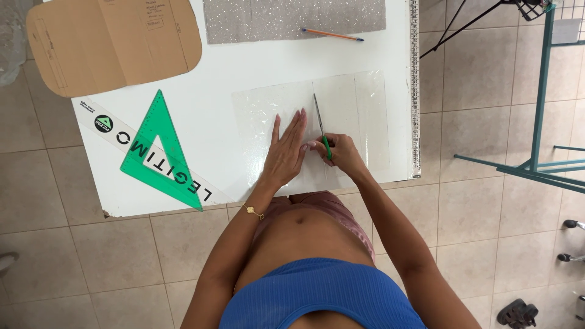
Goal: The person is using scissors and a triangle ruler to measure and cut pieces of transparent plastic and glittery fabric on a work table.
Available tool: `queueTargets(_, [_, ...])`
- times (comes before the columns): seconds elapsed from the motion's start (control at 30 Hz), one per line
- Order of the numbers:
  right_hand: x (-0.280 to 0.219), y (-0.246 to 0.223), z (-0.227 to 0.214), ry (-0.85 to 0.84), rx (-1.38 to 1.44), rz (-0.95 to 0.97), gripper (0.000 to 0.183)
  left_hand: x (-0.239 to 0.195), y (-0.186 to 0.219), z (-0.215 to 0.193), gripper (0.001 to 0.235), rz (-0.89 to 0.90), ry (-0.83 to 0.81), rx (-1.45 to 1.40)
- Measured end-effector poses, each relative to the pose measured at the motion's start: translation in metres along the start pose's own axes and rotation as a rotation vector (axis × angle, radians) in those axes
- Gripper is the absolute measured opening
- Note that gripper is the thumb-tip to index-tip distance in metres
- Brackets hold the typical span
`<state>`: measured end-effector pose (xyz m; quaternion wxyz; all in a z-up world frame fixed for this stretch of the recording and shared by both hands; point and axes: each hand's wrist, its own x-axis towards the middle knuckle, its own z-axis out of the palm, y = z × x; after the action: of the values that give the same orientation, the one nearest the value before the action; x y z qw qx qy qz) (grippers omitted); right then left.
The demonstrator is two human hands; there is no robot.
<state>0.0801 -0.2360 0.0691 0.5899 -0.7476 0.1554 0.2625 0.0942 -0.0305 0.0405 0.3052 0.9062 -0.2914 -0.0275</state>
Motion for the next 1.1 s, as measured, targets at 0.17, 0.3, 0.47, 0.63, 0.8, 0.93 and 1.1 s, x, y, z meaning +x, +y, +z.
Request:
queueTargets(0.17, [0.002,-0.025,0.0,-0.012,-0.032,-0.007,0.041,-0.001,0.001,-0.001,0.064,0.008,-0.001,0.009])
queueTargets(0.3, [0.014,-0.027,0.0,0.0,-0.045,-0.011,0.04,0.0,0.0,-0.002,0.064,0.012,0.001,0.009])
queueTargets(0.47, [0.014,-0.021,0.002,0.022,-0.036,-0.005,0.043,-0.001,0.001,-0.003,0.063,0.018,0.005,0.003])
queueTargets(0.63, [0.016,-0.031,0.0,0.012,-0.076,-0.005,0.043,0.0,0.003,-0.007,0.063,0.023,0.007,0.007])
queueTargets(0.8, [0.025,-0.035,0.001,0.015,-0.071,-0.002,0.045,-0.001,0.003,-0.006,0.064,0.001,-0.034,0.021])
queueTargets(0.93, [0.028,-0.03,0.004,0.034,-0.056,0.003,0.045,-0.002,0.002,-0.004,0.064,-0.017,-0.05,0.043])
queueTargets(1.1, [0.023,-0.033,0.005,0.047,-0.046,-0.036,0.043,-0.004,0.0,-0.011,0.062,-0.087,-0.121,0.111])
